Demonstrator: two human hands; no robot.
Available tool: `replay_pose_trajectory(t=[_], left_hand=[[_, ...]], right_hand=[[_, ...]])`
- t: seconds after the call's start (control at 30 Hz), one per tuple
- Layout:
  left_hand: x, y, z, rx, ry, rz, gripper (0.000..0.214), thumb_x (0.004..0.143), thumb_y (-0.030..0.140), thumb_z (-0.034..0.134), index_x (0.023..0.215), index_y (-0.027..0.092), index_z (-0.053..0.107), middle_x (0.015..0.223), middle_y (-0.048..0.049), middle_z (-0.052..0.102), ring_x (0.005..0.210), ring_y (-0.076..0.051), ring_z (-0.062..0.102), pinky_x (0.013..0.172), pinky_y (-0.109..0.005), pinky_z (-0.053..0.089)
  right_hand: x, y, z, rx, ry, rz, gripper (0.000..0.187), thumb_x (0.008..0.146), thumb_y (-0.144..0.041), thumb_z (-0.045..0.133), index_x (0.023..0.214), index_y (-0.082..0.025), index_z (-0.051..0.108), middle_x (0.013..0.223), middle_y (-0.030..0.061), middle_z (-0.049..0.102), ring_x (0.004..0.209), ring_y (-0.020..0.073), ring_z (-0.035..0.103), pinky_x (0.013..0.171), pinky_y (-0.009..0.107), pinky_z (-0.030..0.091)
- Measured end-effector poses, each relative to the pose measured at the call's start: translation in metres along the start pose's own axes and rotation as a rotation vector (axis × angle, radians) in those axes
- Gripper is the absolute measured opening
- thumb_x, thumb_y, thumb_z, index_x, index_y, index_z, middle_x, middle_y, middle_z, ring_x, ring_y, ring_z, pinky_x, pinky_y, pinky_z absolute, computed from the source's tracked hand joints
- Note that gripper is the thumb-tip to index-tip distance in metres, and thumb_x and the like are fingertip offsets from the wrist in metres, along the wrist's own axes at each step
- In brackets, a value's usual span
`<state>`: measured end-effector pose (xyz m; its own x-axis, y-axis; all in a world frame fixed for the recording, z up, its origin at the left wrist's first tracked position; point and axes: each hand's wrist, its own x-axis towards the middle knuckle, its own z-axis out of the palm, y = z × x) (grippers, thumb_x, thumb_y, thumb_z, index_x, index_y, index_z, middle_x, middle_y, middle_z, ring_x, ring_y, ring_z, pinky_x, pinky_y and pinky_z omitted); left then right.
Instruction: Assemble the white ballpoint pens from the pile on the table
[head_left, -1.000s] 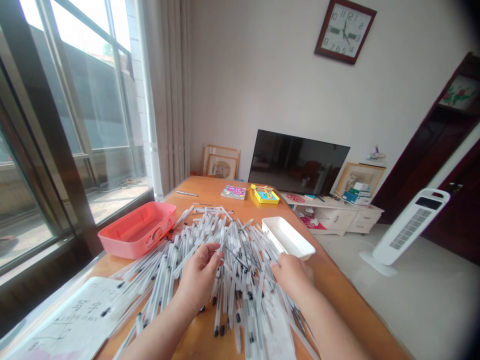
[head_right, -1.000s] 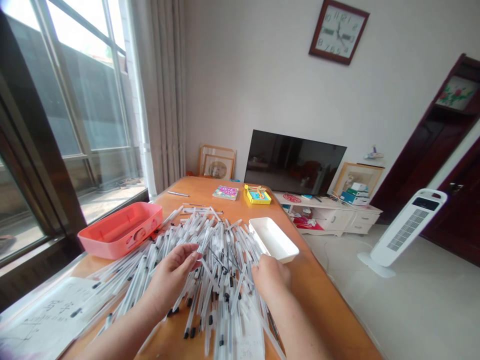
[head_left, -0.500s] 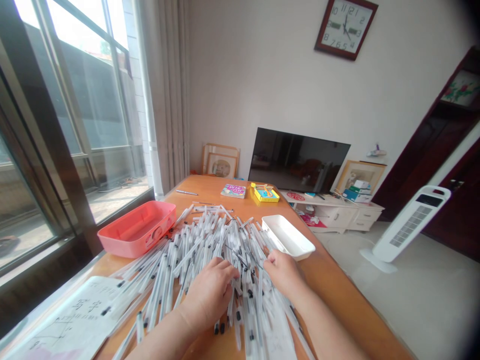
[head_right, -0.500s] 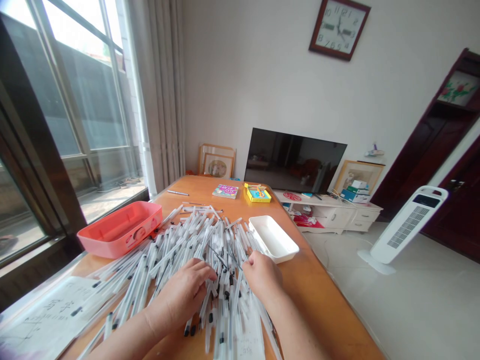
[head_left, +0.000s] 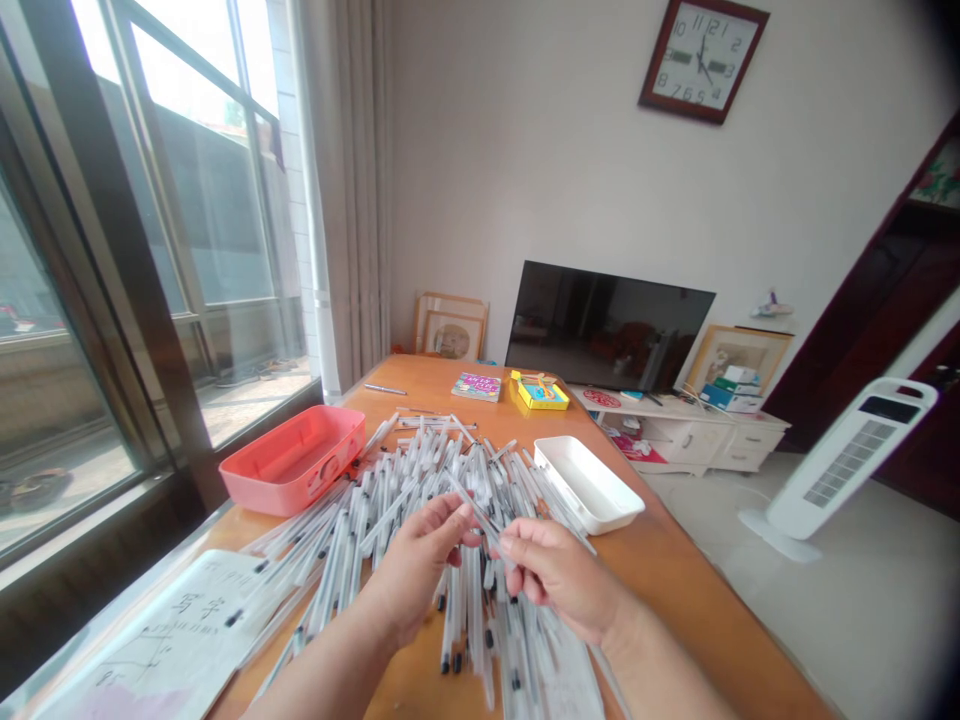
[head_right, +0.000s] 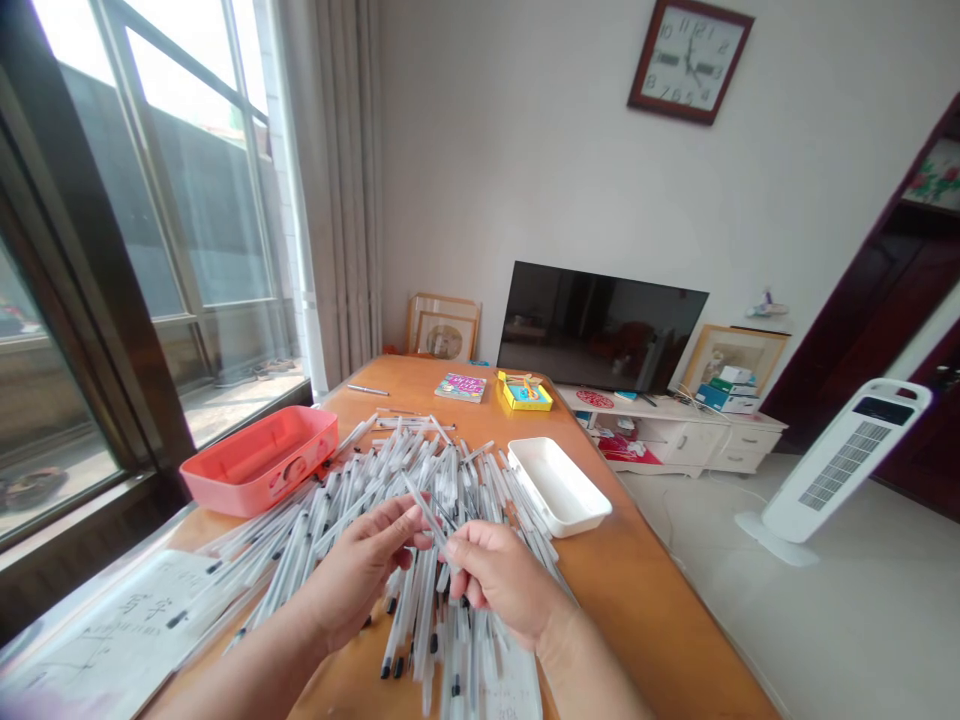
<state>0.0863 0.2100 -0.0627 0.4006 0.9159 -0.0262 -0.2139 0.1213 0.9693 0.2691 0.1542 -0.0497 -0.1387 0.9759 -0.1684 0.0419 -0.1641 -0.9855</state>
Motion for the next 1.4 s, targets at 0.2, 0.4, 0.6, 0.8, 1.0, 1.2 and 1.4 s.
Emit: replay_pose_trajectory(t=[0.2,0.4,0.6,0.8,1.0,1.2,1.4], left_hand=[[0.001,0.004,-0.006,-0.253,-0.007,-0.044,0.034,0.087,0.043,0.067,0.107,0.016,0.064,0.101,-0.0079,0.07,0.072,-0.01,0.059,0.064,-0.022,0.042],[0.001,0.001,-0.004,-0.228,0.047,-0.014,0.032,0.085,0.045,0.068,0.098,0.016,0.065,0.093,-0.0074,0.072,0.074,-0.011,0.059,0.068,-0.023,0.045],[0.01,0.01,-0.023,-0.28,0.259,0.056,0.035,0.074,0.044,0.078,0.082,0.015,0.063,0.081,-0.004,0.07,0.065,-0.009,0.058,0.063,-0.021,0.044],[0.015,0.022,-0.038,-0.141,0.343,0.217,0.036,0.077,0.05,0.073,0.078,0.016,0.062,0.074,-0.0018,0.065,0.064,-0.01,0.054,0.061,-0.021,0.042],[0.008,0.016,-0.018,0.289,0.272,0.356,0.033,0.089,0.048,0.059,0.104,0.019,0.07,0.085,-0.0039,0.067,0.076,-0.016,0.057,0.071,-0.026,0.044],[-0.007,0.018,-0.007,1.021,0.169,0.541,0.034,0.098,0.037,0.044,0.125,0.031,0.064,0.097,-0.0051,0.064,0.082,-0.019,0.063,0.072,-0.029,0.044],[-0.014,0.014,0.0,1.377,0.095,0.544,0.037,0.099,0.031,0.041,0.131,0.034,0.059,0.1,-0.0067,0.064,0.077,-0.021,0.064,0.062,-0.029,0.041]], right_hand=[[-0.001,0.004,0.013,0.168,-0.119,0.068,0.044,0.091,-0.056,0.052,0.094,-0.014,0.063,0.059,-0.0003,0.063,0.038,0.0055,0.038,0.04,0.02,0.015],[-0.001,0.007,0.021,0.069,-0.098,0.022,0.039,0.095,-0.052,0.049,0.096,-0.016,0.063,0.057,-0.003,0.06,0.039,0.0055,0.036,0.042,0.019,0.019],[-0.007,0.004,0.03,-0.439,0.079,-0.147,0.036,0.097,-0.045,0.046,0.077,-0.019,0.058,0.057,-0.004,0.058,0.049,0.0093,0.047,0.05,0.02,0.033],[-0.003,0.014,0.035,-0.671,0.231,-0.312,0.027,0.095,-0.037,0.049,0.087,-0.018,0.067,0.067,-0.0005,0.062,0.063,0.0141,0.055,0.059,0.023,0.038],[0.002,0.012,0.028,-0.564,0.352,-0.307,0.035,0.096,-0.041,0.048,0.121,-0.02,0.064,0.073,0.0009,0.067,0.062,0.0167,0.059,0.059,0.026,0.042],[-0.006,-0.007,0.027,-0.288,0.373,-0.321,0.041,0.1,-0.053,0.04,0.092,-0.02,0.062,0.071,-0.0019,0.059,0.056,0.0118,0.052,0.057,0.024,0.042],[-0.003,-0.001,0.022,-0.242,0.367,-0.283,0.048,0.099,-0.058,0.039,0.075,-0.02,0.055,0.055,-0.0056,0.044,0.051,0.011,0.043,0.052,0.023,0.035]])
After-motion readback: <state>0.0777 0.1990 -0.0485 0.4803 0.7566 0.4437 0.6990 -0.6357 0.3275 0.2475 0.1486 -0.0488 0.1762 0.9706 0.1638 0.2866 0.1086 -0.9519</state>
